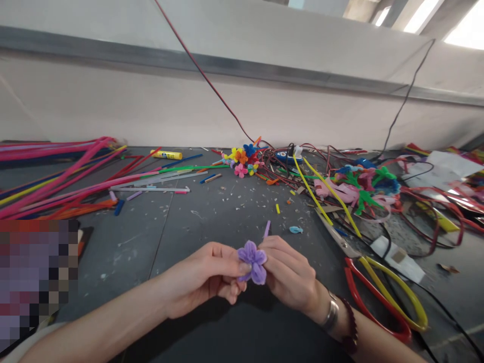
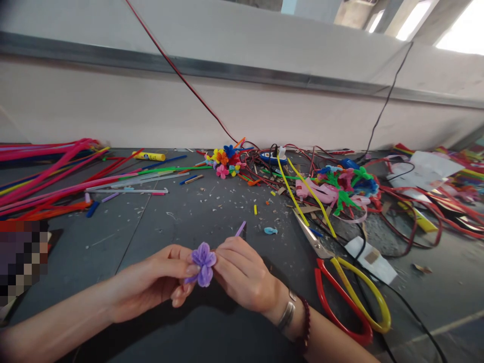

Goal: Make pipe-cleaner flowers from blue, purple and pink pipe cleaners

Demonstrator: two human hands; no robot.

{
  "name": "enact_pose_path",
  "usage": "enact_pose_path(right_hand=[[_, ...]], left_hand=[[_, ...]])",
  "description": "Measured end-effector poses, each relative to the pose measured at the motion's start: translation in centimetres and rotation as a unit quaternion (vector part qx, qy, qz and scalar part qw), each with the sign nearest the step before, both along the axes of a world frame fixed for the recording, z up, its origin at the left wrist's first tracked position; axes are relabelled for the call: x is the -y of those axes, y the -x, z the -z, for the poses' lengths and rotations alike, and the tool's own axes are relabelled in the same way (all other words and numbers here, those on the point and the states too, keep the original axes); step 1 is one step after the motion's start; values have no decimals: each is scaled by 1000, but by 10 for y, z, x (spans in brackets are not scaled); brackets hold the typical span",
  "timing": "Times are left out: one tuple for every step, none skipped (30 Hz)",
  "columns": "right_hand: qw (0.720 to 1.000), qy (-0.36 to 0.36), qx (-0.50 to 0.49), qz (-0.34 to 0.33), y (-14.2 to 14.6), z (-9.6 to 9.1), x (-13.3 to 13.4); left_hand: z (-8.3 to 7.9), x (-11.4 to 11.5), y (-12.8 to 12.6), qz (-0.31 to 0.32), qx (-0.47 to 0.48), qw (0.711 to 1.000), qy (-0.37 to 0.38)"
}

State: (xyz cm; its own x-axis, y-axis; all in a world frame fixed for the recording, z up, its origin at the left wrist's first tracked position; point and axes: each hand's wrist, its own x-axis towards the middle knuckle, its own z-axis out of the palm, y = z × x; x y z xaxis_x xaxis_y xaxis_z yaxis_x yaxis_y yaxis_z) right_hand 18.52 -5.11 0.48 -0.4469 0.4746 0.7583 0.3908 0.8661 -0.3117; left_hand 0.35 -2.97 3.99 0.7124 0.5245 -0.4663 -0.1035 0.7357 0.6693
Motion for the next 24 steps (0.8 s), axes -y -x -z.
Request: enact_pose_path(right_hand=[[1000, -3, -10, 3, 2, 0, 0], [1000, -7, -18, 4, 3, 0, 1], [1000, -13, -24, 5, 5, 0, 1], [999, -19, -27, 5, 6, -1, 2], [999, -24, -30, 7, 7, -2, 2], [999, -26, -32, 8, 8, -3, 2], [999, -25, -34, 9, 8, -4, 3], [999, -23, -36, 12, 9, -4, 3], [999, -19, -38, 15, 9, -5, 3], [999, -15, -39, 18, 10, -5, 4], [999, -11, -41, 19, 10, -5, 4], [999, -6, -43, 19, 10, -5, 4], [999, -1, -48, 20, 10, -5, 4], [998, 6, -55, 22, 10, -4, 4], [998, 14, -61, 25, 10, -3, 3], [997, 21, -68, 28, 9, -3, 3], [996, 29, -73, 31, 9, -2, 2], [996, 35, -80, 33, 9, -1, 2], [995, 40, -87, 35, 8, -1, 1], [994, 46, -92, 37, 8, -2, 1], [993, 53, -95, 38, 8, -3, 1], [992, 65, -96, 37, 7, -5, 0], [991, 83, -97, 33, 6, -8, 0], [989, 107, -98, 26, 6, -11, 0]], left_hand=[[0, 0, 0, 1, -3, 1000, -12], [0, 0, 0, 3, -6, 1000, -19], [0, 0, 0, 5, -6, 1000, -21], [0, 0, 0, 5, -4, 1000, -18], [0, 0, 0, 5, 1, 1000, -13], [1, 1, 0, 3, 7, 1000, -9], [1, 1, 0, 2, 12, 1000, -7], [1, 2, 0, -1, 15, 1000, -7], [1, 2, -1, -4, 16, 1000, -10], [0, 3, -1, -7, 15, 1000, -15], [0, 3, -1, -10, 11, 1000, -24], [0, 3, -2, -12, 7, 999, -35], [-1, 3, -2, -13, 1, 999, -50], [-1, 3, -2, -13, -4, 998, -66], [0, 2, -2, -14, -8, 997, -80], [1, 2, -2, -15, -10, 996, -90], [1, 2, -2, -17, -10, 995, -96], [2, 1, -2, -18, -9, 995, -100], [3, 0, -1, -19, -10, 994, -104], [3, -1, -1, -18, -15, 994, -111], [3, -3, 0, -15, -25, 992, -122], [1, -4, 1, -13, -40, 989, -139], [0, -5, 2, -12, -58, 985, -161], [-3, -6, 3, -14, -76, 979, -189]])
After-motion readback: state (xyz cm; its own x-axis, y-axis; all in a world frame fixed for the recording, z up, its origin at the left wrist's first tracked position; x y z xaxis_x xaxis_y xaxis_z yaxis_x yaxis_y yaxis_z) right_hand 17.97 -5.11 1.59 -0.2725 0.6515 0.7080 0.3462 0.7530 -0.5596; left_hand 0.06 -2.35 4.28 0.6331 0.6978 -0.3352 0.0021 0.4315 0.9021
